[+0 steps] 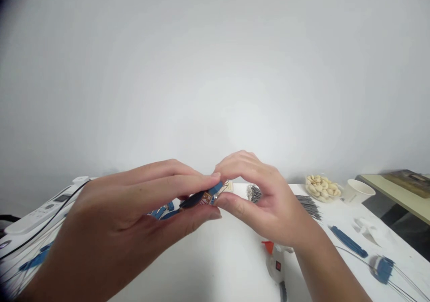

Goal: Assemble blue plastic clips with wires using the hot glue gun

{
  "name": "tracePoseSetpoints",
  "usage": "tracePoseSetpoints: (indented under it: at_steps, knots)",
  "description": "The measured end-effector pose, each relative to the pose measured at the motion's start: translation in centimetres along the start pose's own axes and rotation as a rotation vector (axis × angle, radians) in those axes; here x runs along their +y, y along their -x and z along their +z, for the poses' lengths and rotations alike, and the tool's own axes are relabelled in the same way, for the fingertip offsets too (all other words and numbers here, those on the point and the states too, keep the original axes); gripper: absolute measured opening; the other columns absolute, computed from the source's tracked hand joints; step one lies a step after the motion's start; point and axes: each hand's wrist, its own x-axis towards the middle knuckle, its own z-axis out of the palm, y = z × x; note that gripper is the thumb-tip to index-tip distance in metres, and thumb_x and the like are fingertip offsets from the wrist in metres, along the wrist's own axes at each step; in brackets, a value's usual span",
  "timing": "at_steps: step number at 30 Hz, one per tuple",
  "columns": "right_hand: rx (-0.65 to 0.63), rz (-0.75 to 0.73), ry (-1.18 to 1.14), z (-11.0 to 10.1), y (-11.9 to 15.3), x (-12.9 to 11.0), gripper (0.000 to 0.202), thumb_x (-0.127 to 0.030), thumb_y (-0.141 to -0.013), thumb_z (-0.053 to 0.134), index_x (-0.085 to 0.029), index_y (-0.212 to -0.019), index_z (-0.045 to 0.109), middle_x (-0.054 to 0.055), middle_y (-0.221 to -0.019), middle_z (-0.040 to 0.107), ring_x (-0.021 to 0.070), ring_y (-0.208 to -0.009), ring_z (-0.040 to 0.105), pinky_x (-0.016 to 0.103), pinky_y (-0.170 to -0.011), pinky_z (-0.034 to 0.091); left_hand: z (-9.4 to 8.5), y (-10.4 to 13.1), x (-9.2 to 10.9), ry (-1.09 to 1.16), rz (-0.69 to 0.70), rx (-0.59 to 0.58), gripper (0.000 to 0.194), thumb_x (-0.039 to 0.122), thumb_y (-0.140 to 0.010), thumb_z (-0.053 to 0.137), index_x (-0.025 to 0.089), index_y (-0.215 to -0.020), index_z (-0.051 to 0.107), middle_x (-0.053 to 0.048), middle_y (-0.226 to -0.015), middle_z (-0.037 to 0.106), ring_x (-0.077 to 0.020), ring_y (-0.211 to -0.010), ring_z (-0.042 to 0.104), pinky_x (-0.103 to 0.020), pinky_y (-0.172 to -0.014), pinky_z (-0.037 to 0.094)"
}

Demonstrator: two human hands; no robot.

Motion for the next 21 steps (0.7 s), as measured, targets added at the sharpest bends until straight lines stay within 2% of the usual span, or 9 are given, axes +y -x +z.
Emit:
tracePoseSetpoints:
  at_steps: [7,15,21]
  knots:
    - [-0.005,0.016,-0.028,0.13,0.17,-0.13,0.023,-0.019,-0.101,0.068,-0.031,-0.120,0.072,0.007,-0.113,0.075,0.0285,-0.109,0.067,0.051,-0.095,0.055,0.04,0.07,0.04,0.005,-0.005,0.003,0.018,0.024,-0.099,0.072,0.033,-0.115,0.076,0.004,-0.097,0.076,-0.0109,-0.076,0.066,-0.023,-0.066,0.050]
    - [-0.046,0.026,-0.102,-0.13,0.26,-0.42,0.025,-0.026,-0.101,0.065,-0.028,-0.126,0.070,0.010,-0.114,0.071,0.0314,-0.112,0.065,0.053,-0.097,0.055,0.16,-0.06,0.09,0.026,0.011,0.015,0.021,0.022,-0.100,0.070,0.033,-0.118,0.074,0.004,-0.106,0.078,-0.0123,-0.087,0.070,-0.023,-0.074,0.054]
    - [-0.019,0.016,-0.059,-0.05,0.15,-0.17,0.022,-0.020,-0.101,0.067,-0.029,-0.120,0.071,0.008,-0.112,0.073,0.0299,-0.108,0.067,0.052,-0.093,0.056,0.05,-0.09,0.01,0.022,0.031,0.013,0.021,0.020,-0.099,0.070,0.031,-0.116,0.075,0.002,-0.104,0.078,-0.0122,-0.084,0.070,-0.022,-0.072,0.054]
